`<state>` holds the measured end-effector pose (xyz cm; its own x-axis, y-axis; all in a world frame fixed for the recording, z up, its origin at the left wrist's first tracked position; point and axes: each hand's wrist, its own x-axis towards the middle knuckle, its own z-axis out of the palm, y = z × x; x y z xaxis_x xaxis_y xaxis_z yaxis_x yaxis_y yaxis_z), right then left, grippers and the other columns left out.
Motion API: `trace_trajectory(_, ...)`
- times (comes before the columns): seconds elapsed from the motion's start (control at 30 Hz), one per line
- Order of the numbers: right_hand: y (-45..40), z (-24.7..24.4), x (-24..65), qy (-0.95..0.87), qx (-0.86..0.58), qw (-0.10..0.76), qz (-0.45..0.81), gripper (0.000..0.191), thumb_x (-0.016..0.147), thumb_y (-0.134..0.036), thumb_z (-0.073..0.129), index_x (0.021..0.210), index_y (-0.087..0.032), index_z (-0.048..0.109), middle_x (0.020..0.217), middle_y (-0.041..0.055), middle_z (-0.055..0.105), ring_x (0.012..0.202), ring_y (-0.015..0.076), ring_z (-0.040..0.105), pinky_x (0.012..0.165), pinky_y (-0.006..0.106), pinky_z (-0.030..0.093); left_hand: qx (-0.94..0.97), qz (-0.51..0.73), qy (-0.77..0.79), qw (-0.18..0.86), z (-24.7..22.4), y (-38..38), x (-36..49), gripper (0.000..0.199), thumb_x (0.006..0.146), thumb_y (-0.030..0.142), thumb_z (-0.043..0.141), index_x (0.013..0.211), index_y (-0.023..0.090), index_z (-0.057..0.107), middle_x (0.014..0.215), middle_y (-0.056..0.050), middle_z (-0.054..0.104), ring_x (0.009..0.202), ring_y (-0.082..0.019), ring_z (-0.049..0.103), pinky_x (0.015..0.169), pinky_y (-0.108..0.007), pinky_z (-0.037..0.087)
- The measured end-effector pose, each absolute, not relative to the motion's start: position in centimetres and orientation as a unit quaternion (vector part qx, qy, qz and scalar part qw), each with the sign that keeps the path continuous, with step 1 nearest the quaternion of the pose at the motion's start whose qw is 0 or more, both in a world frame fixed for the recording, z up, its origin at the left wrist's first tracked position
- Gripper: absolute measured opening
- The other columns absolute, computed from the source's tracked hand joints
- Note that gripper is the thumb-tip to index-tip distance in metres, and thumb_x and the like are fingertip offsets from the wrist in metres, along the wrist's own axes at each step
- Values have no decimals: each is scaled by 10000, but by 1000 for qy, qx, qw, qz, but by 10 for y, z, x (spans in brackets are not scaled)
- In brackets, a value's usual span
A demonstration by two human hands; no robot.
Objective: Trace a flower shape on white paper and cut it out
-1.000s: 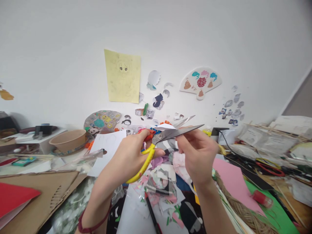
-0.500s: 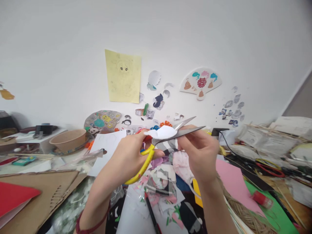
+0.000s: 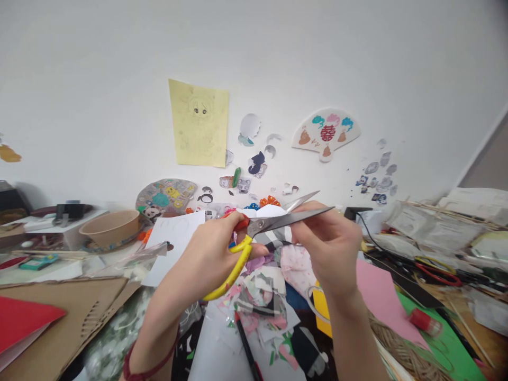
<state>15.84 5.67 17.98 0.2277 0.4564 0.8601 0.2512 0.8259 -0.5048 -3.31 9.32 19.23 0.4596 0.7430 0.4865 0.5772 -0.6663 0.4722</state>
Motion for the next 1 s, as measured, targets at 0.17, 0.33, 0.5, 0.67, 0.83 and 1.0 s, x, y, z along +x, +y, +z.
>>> trace_trajectory(0.17, 63, 175, 153, -566, -287, 766, 98, 107, 789, -93, 721, 781, -197, 744, 616, -48, 626, 506, 66, 496, 481, 195, 431, 841, 345, 392, 141, 191, 92, -31, 349, 835, 539, 625, 796, 225, 477, 687, 31, 577, 599, -158, 467, 570, -285, 301)
trace_trajectory(0.33, 67, 171, 145, -530, -268, 794, 129, 94, 792, -113, 741, 741, -191, 728, 564, -51, 596, 484, 65, 497, 453, 184, 416, 838, 354, 389, 143, 191, 92, -28, 316, 847, 507, 624, 818, 215, 507, 721, 29, 586, 620, -151, 463, 595, -285, 302)
trace_trajectory(0.5, 68, 171, 139, -515, -266, 806, 121, 101, 815, -133, 724, 733, -191, 718, 552, -54, 575, 482, 63, 480, 452, 186, 399, 835, 358, 386, 160, 191, 91, -28, 297, 864, 500, 604, 899, 209, 552, 766, 20, 609, 633, -153, 470, 600, -282, 307)
trace_trajectory(0.67, 69, 169, 133, -499, -264, 818, 109, 98, 828, -146, 712, 739, -189, 711, 558, -55, 564, 488, 62, 473, 458, 189, 396, 834, 355, 397, 146, 191, 90, -28, 326, 862, 525, 596, 931, 208, 564, 785, 6, 612, 645, -162, 469, 598, -285, 312)
trace_trajectory(0.83, 71, 168, 140, -518, -273, 800, 132, 68, 822, -156, 725, 764, -191, 730, 596, -45, 598, 511, 71, 493, 476, 199, 418, 832, 351, 404, 143, 192, 91, -28, 336, 858, 543, 592, 908, 213, 555, 775, 2, 610, 651, -172, 490, 594, -286, 323)
trace_trajectory(1.0, 68, 173, 155, -574, -297, 749, 148, 31, 799, -179, 764, 822, -200, 765, 639, -30, 639, 556, 93, 536, 524, 225, 457, 833, 351, 399, 154, 191, 95, -34, 349, 850, 553, 605, 822, 220, 505, 711, 8, 584, 648, -186, 529, 586, -287, 338)
